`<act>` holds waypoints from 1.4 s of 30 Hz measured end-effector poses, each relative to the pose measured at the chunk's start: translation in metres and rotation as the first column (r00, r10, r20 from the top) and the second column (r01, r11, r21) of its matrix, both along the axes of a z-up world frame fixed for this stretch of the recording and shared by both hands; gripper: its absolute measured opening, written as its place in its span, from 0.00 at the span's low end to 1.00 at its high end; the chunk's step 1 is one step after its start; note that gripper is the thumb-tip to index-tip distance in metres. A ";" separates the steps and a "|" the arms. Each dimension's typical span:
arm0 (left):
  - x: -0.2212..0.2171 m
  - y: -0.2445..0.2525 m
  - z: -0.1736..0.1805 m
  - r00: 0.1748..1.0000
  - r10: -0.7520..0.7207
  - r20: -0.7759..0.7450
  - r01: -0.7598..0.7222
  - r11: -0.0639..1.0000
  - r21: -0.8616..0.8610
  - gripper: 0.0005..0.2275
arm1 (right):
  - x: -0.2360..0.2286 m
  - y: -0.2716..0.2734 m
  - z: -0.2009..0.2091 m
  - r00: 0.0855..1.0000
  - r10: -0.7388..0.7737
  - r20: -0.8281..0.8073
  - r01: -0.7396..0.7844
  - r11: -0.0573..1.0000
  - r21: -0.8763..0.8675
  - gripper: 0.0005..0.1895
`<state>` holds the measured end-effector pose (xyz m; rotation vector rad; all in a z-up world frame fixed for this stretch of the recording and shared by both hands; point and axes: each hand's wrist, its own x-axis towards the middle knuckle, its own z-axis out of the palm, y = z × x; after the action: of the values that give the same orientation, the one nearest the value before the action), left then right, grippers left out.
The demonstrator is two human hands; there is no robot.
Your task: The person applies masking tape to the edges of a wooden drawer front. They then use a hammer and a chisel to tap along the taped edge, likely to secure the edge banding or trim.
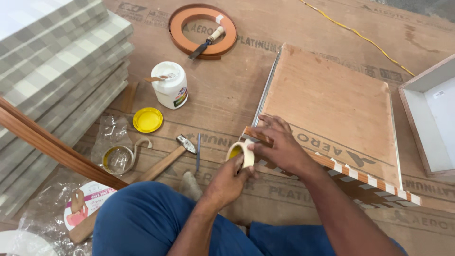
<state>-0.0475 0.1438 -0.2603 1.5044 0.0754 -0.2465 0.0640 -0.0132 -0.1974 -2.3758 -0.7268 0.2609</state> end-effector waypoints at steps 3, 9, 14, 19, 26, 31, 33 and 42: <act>0.004 -0.002 0.015 1.000 -0.025 -0.004 0.024 0.997 -0.073 0.10 | 0.002 -0.004 0.006 0.996 -0.023 -0.081 0.016 0.996 -0.087 0.17; 0.000 -0.016 0.028 0.950 0.304 0.068 -0.311 0.924 0.223 0.12 | 0.038 -0.004 -0.013 0.967 -0.169 -0.191 0.190 0.977 0.095 0.14; 0.030 -0.019 -0.001 0.893 0.450 0.005 -0.388 0.763 0.517 0.18 | 0.070 0.006 -0.043 0.820 -0.126 -0.559 0.332 0.899 0.284 0.12; 0.029 -0.023 -0.006 0.883 0.461 -0.083 -0.401 0.837 0.373 0.16 | 0.071 0.006 -0.027 0.872 -0.164 -0.461 0.218 0.974 0.066 0.11; 0.029 -0.026 0.006 0.882 0.470 -0.025 -0.439 0.841 0.316 0.15 | 0.078 0.010 -0.023 0.893 -0.132 -0.430 0.180 0.981 0.072 0.11; 0.031 -0.025 0.001 0.879 0.474 -0.057 -0.428 0.836 0.344 0.15 | 0.082 0.012 -0.026 0.911 -0.146 -0.386 0.159 0.987 0.002 0.13; 0.033 -0.025 -0.008 0.877 0.469 -0.106 -0.404 0.839 0.363 0.16 | 0.084 0.014 -0.028 0.910 -0.143 -0.388 0.127 0.990 -0.067 0.13; 0.062 -0.027 -0.041 0.834 0.463 -0.301 -0.364 0.870 0.332 0.20 | 0.102 0.025 -0.028 0.973 0.067 -0.221 -0.180 0.819 -0.544 0.16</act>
<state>0.0146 0.1167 -0.3010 1.6436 0.7658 -0.1669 0.1662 0.0119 -0.2252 -2.7964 -0.7930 0.8577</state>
